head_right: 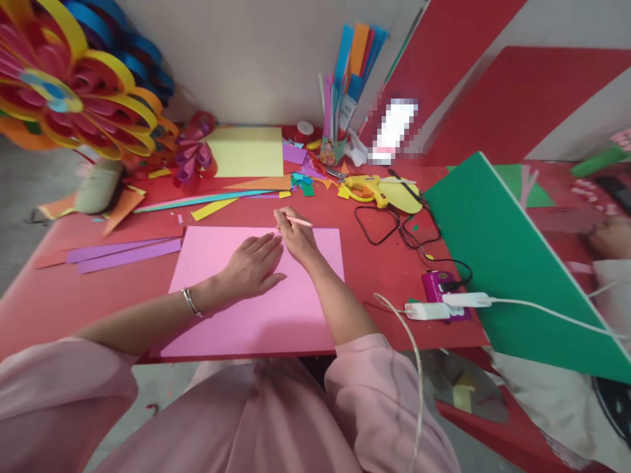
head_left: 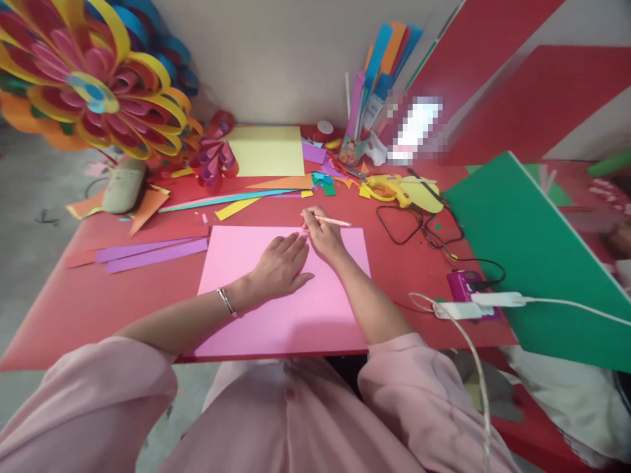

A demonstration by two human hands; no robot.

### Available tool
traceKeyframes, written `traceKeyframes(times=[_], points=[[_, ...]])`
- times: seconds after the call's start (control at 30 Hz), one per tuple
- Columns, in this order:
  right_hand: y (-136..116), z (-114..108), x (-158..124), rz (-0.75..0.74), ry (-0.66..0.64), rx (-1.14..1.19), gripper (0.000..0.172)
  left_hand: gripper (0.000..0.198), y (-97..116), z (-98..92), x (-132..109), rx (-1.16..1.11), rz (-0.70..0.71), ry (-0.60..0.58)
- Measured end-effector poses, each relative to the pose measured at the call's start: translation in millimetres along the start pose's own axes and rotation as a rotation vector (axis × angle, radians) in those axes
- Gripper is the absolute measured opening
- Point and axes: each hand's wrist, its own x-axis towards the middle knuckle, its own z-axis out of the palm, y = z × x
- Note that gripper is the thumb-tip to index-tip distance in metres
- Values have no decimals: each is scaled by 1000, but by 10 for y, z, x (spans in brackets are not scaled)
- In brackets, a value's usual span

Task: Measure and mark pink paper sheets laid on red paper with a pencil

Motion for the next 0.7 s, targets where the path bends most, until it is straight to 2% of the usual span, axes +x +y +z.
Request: traceKeyframes(times=[0.17,0.33,0.5,0.7], points=[[36,18,7,-23,3,45,51,68,-20,-77,-127,0,-16,-16],[21,4,0,-2,5,48,52,65,-153,-119,-180,-13,20,-28],[20,-18,-20,49,4,56,50,60,-305,-92,-206,-40,53,23],[-15,-38,-41,121,14,44,50,49,-332,-12,-228,-149,28,92]])
